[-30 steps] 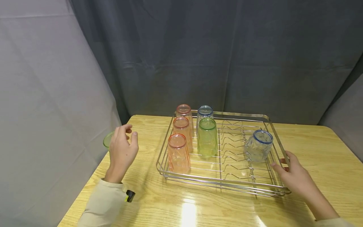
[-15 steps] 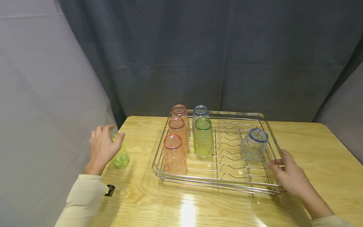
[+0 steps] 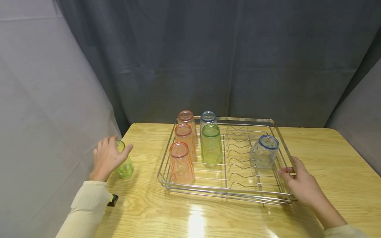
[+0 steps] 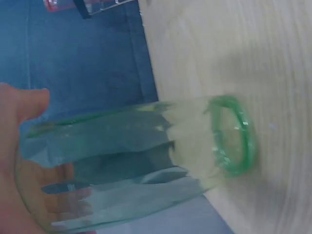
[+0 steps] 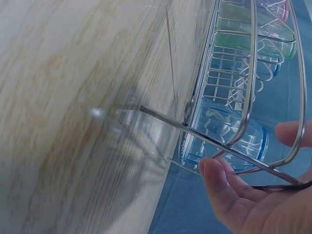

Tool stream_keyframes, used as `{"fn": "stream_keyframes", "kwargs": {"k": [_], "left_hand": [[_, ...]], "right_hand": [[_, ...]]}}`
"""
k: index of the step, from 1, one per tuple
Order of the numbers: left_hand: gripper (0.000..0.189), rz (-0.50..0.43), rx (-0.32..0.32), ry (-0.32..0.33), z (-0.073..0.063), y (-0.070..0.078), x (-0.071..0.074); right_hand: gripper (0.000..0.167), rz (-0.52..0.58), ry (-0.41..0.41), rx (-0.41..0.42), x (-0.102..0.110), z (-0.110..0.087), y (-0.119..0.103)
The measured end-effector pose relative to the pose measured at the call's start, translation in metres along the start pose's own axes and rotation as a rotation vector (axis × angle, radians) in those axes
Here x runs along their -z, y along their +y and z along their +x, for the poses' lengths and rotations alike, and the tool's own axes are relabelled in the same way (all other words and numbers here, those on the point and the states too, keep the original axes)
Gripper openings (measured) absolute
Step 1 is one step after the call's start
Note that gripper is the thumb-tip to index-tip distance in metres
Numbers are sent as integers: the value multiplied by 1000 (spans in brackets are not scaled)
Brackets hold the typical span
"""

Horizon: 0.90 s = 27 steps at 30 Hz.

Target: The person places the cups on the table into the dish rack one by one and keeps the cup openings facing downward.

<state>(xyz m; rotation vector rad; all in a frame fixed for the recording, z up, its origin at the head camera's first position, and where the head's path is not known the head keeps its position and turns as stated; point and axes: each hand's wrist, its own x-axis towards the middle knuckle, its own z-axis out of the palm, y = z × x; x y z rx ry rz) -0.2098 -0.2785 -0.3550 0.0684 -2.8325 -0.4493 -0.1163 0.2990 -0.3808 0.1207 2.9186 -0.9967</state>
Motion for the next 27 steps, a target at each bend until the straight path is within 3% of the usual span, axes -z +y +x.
{"fn": "stream_keyframes", "kwargs": {"k": [5, 11, 20, 27], "left_hand": [[90, 42, 59, -80, 3, -4, -1], [90, 75, 69, -119, 7, -4, -3], [75, 78, 95, -55, 0, -7, -8], [60, 0, 112, 64, -4, 1, -9]], "right_hand": [[84, -4, 0, -1, 1, 0, -2], [84, 3, -10, -3, 2, -1, -3], [86, -2, -23, -2, 0, 1, -3], [87, -2, -42, -17, 2, 1, 1]]}}
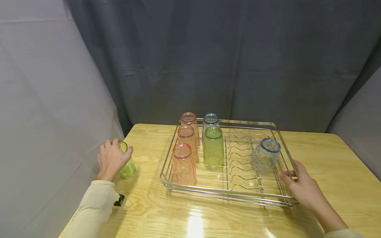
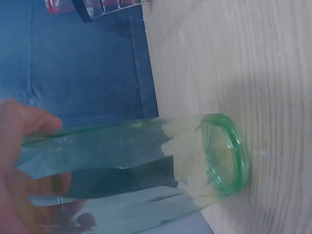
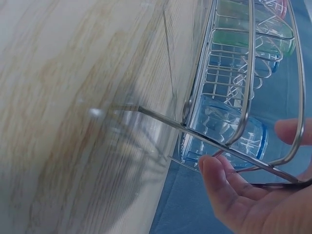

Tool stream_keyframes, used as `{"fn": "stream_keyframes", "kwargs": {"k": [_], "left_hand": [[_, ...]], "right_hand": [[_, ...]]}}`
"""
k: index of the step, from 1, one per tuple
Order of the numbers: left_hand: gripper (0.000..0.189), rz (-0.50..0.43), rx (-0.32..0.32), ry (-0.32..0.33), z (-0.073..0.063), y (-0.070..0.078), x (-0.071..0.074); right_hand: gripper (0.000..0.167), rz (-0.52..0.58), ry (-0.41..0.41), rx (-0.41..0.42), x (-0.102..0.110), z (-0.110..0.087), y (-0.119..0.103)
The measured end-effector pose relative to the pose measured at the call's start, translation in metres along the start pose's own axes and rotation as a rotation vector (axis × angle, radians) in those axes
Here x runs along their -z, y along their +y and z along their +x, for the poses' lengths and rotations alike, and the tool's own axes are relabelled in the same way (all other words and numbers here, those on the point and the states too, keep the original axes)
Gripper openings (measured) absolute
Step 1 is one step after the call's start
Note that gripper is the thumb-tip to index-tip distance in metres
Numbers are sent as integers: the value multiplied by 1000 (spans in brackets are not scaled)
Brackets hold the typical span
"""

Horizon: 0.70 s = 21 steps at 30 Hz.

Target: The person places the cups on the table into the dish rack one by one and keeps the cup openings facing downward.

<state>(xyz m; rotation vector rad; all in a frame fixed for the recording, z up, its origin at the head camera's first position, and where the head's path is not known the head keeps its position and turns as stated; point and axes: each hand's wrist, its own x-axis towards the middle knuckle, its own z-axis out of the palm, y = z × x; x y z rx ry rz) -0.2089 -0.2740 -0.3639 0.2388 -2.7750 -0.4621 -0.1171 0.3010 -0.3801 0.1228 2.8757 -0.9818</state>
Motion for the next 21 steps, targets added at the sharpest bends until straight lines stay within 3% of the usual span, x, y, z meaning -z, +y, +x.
{"fn": "stream_keyframes", "kwargs": {"k": [8, 13, 21], "left_hand": [[55, -143, 44, 139, -14, 5, 9], [48, -255, -33, 278, -26, 24, 35], [37, -507, -108, 415, -46, 54, 68]], "right_hand": [[87, 14, -13, 5, -4, 0, 1], [88, 22, -21, 3, -3, 1, 0], [89, 24, -28, 15, 1, 1, 0]]}}
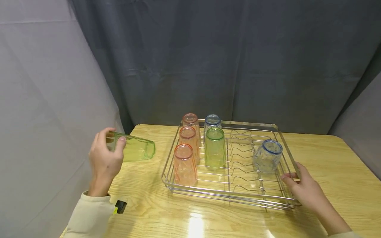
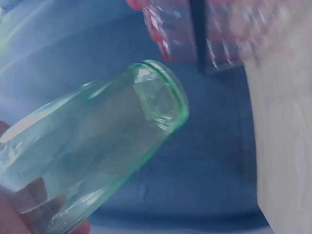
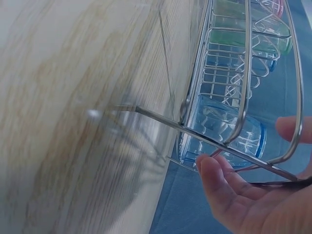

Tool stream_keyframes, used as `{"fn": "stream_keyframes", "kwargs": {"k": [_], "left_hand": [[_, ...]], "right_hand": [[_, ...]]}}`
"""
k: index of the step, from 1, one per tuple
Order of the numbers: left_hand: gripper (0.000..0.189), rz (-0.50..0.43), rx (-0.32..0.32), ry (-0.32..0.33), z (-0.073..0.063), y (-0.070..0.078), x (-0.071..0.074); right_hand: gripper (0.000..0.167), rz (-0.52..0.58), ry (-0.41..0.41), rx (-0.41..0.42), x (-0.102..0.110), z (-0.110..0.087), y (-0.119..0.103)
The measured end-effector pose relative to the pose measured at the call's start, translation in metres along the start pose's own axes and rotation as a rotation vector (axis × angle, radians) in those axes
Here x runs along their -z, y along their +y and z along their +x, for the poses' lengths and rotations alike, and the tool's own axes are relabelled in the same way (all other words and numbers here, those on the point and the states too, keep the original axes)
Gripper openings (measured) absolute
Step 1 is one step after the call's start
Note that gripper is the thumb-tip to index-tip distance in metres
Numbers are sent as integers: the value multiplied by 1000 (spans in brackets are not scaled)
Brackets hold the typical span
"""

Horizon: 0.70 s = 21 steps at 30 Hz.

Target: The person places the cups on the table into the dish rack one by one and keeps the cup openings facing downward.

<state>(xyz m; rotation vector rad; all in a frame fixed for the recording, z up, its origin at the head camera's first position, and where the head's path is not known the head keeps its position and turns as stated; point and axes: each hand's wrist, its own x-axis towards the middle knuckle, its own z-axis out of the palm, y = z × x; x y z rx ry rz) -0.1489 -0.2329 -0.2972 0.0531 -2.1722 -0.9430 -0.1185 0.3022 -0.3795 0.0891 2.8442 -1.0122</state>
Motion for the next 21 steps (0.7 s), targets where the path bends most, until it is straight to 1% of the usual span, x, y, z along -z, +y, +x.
{"fn": "stream_keyframes", "kwargs": {"k": [4, 8, 11, 14, 16, 18, 21], "left_hand": [[36, -146, -70, 45, -10, 18, 1], [38, -325, -176, 35, -23, 38, -4], [39, -450, -221, -3, -33, 53, -12], [40, -547, -235, -52, -43, 66, -24], [41, -592, -248, -90, -51, 74, -32], [41, -633, -275, -124, -58, 81, -40], [43, -666, -306, -174, -67, 91, -50]], "right_hand": [[89, 1, -7, 7, 2, 0, 0], [89, -2, -8, 19, 4, 0, -2], [88, -5, -1, 32, 5, 2, -3], [88, -14, 3, 32, 5, 3, -2], [88, -19, -5, 28, 5, 3, -1], [88, -24, -13, 22, 4, 3, 0], [89, -24, -22, 19, 3, 3, 2]]}}
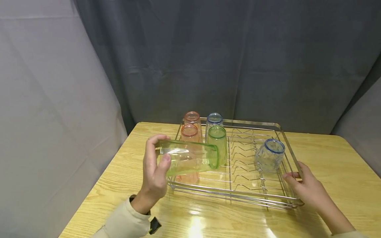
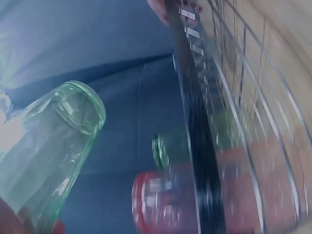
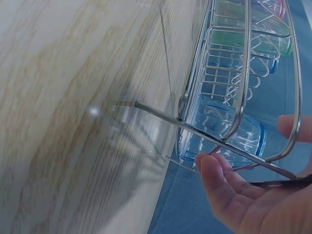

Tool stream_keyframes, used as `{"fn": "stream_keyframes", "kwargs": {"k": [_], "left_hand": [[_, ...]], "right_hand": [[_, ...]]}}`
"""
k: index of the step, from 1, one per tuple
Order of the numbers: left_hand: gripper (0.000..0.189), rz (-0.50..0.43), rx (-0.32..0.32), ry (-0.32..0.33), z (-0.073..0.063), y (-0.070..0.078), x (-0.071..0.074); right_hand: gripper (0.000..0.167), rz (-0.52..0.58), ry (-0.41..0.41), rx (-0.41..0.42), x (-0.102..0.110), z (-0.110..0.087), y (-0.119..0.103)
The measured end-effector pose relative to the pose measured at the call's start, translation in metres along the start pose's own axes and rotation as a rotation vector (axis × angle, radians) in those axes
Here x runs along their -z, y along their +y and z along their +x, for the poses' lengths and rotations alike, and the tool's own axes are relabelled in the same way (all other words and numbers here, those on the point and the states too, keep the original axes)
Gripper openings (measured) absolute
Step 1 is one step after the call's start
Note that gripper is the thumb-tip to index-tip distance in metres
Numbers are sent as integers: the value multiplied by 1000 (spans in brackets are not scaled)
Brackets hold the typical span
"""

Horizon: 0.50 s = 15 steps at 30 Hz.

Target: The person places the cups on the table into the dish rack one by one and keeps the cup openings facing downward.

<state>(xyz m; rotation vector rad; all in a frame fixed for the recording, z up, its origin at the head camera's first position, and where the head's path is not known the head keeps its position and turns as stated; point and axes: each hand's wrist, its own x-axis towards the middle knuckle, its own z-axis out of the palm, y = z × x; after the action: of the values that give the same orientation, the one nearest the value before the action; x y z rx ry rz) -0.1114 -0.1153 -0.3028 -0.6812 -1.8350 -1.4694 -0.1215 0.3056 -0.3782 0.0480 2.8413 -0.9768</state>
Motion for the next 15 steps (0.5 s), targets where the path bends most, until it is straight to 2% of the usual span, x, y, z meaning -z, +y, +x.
{"fn": "stream_keyframes", "kwargs": {"k": [5, 8, 10, 11, 13, 15], "left_hand": [[42, -6, 1, -62, -4, 2, -14], [41, -14, -3, -73, -6, 1, -17], [41, -24, -4, -73, -7, 0, -17], [41, -28, -2, -70, -7, 0, -18], [40, -32, 4, -68, -8, 0, -19], [40, -42, 10, -71, -9, -1, -20]], "right_hand": [[91, 40, -19, 3, 0, 1, 1], [91, 64, -61, 0, 4, 2, 2], [90, 49, -55, 4, 9, 3, 2], [87, 32, -22, 21, 10, 2, 2], [80, 5, 112, 68, 14, -2, -2], [67, 10, 307, 120, 16, -8, -9]]}}
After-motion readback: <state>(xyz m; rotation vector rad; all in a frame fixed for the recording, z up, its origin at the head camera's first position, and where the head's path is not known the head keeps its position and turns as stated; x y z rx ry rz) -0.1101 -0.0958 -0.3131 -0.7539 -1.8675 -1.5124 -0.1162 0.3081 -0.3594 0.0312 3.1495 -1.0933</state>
